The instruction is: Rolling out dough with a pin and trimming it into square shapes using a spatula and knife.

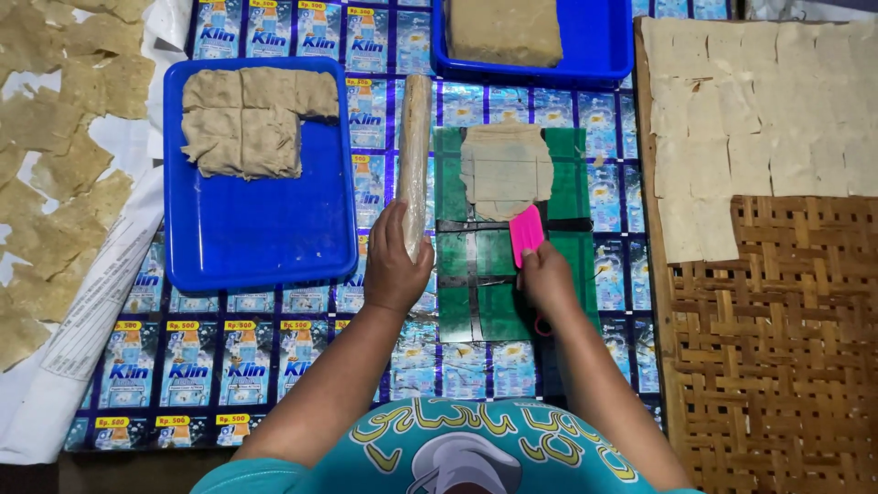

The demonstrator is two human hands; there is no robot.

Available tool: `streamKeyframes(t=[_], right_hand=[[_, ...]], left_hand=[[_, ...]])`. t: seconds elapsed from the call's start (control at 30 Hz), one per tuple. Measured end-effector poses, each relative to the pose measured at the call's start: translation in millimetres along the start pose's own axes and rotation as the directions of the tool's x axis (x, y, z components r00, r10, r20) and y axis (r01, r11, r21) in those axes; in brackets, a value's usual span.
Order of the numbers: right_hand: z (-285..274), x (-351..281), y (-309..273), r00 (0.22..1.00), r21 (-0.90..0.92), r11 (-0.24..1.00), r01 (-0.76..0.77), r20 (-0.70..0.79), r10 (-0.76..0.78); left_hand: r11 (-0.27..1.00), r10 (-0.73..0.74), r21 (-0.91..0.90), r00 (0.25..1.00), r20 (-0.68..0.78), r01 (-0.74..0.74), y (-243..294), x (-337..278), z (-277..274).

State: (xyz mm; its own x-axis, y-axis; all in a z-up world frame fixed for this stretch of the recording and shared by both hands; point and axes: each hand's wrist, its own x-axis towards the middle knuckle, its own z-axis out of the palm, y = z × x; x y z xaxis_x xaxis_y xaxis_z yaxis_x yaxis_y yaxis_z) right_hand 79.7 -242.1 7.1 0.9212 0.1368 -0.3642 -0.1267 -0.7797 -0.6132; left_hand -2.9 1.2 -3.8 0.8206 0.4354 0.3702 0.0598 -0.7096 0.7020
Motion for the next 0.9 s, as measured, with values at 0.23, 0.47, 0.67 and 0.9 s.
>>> streamKeyframes(t=[0.23,0.47,0.67,0.9], right_hand=[[-45.5,-72.4,-85.8,0.984,-0.564,0.811,0.156,0.162,-0.077],[-74.6,-29.5,-33.6,0.997,-0.632,0.772,-0.073,-0.046,0.056],[-83.7,52.1,-22.0,0.999,-0.669,0.742,-0.043,-0.033,0.029],[-128.3,100.6,5.0,0.998,-0.514,0.856,-0.056,-0.052,0.034]], left_hand=[[1.000,-0.011,0.008,1.000,0.009,0.011,1.4,0.3,0.3],[1.000,-0.023,0.019,0.999,0.027,0.022,2.8,-1.1,-0.2],[1.000,-0.021,0.002,0.999,0.039,0.021,3.5,3.8,-1.9],[0.984,-0.087,-0.152,0.993,0.077,0.097,4.2,4.0,-11.2]])
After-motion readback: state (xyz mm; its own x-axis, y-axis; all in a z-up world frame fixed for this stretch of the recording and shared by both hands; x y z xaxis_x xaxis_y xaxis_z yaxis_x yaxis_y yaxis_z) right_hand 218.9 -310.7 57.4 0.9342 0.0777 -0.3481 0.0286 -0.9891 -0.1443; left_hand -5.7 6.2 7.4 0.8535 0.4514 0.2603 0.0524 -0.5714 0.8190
